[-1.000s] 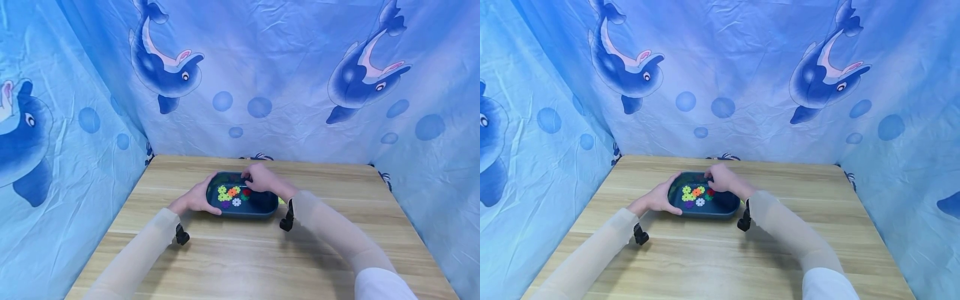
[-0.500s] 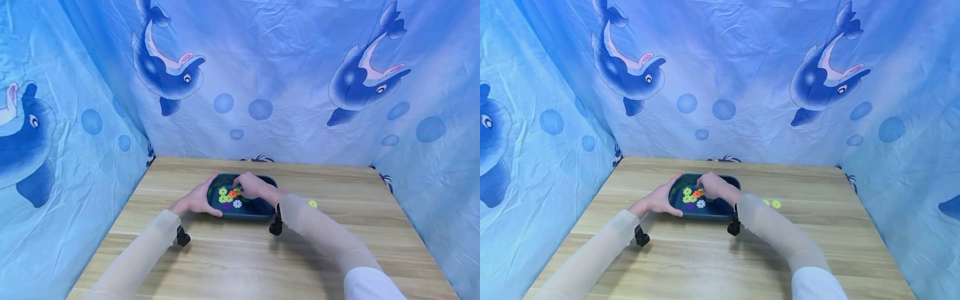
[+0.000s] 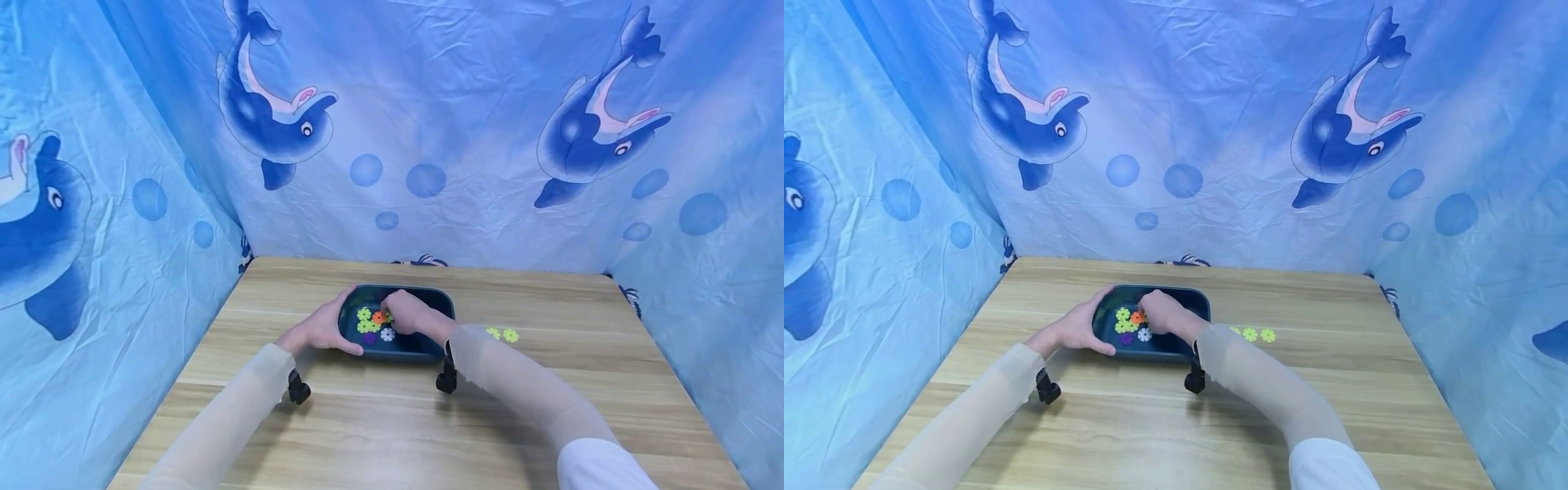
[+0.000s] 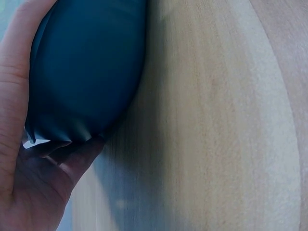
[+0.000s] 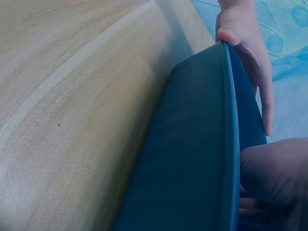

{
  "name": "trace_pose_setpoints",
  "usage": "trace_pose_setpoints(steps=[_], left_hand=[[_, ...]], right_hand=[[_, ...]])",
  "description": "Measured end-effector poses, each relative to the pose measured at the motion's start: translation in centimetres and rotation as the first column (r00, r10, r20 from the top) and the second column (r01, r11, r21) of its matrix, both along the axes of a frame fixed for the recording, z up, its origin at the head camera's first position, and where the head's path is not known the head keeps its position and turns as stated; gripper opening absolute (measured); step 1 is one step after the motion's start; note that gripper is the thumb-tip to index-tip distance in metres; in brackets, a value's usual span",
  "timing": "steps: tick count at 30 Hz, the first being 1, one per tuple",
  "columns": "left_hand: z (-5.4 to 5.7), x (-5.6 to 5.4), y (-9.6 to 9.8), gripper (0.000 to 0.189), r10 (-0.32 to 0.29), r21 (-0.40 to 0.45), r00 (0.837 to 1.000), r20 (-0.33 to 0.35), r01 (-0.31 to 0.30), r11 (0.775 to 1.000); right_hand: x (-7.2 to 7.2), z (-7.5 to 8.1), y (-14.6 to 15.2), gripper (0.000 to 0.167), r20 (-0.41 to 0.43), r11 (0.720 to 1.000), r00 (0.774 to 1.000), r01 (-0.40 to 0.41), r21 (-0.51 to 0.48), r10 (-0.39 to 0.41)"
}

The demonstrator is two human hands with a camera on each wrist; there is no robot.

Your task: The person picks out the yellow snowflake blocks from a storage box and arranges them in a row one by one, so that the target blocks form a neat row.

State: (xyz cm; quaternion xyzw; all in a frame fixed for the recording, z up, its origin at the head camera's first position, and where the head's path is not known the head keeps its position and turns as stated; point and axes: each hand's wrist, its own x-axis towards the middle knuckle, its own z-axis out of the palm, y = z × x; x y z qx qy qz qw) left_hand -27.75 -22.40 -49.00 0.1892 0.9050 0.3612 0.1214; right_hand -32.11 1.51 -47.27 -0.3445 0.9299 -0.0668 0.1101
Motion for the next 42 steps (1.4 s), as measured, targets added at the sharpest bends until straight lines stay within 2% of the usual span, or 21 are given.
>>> trace_pose_setpoints(steps=[6,13,19,25,32,42], left_hand=[[-0.1,0.0,0.0,0.143,-0.005,-0.007,1.0,-0.005,0.005,1.0],[-0.1,-0.2,-0.1,0.145,-0.003,0.0,1.0,-0.008,0.003,1.0],[-0.3,-0.3,0.1,0.146,-0.004,-0.002,1.0,-0.006,0.004,1.0],[-0.4,-0.4,0.0,0.147,0.004,0.004,1.0,-0.004,-0.004,1.0],[-0.3,-0.5,-0.2,0.149,-0.002,0.004,1.0,-0.025,0.002,1.0],[-0.3,-0.3,-0.1,0.151,-0.012,0.004,0.999,-0.038,0.012,1.0]], right_hand=[[0.2,-0.2,-0.1,0.033,0.015,1.0,0.999,0.028,-0.006,-0.028],[0.1,-0.5,0.0,0.02,-0.015,0.999,1.0,-0.004,-0.048,0.003],[0.2,0.1,0.8,0.021,-0.02,0.999,1.0,-0.005,-0.046,0.005],[0.0,1.2,2.4,0.027,-0.032,0.998,1.0,-0.003,-0.066,0.001],[-0.7,3.6,4.8,0.033,-0.049,0.994,0.999,-0.006,-0.113,0.001],[-0.9,6.2,9.7,0.035,-0.14,0.991,0.99,-0.003,-0.133,-0.016]])
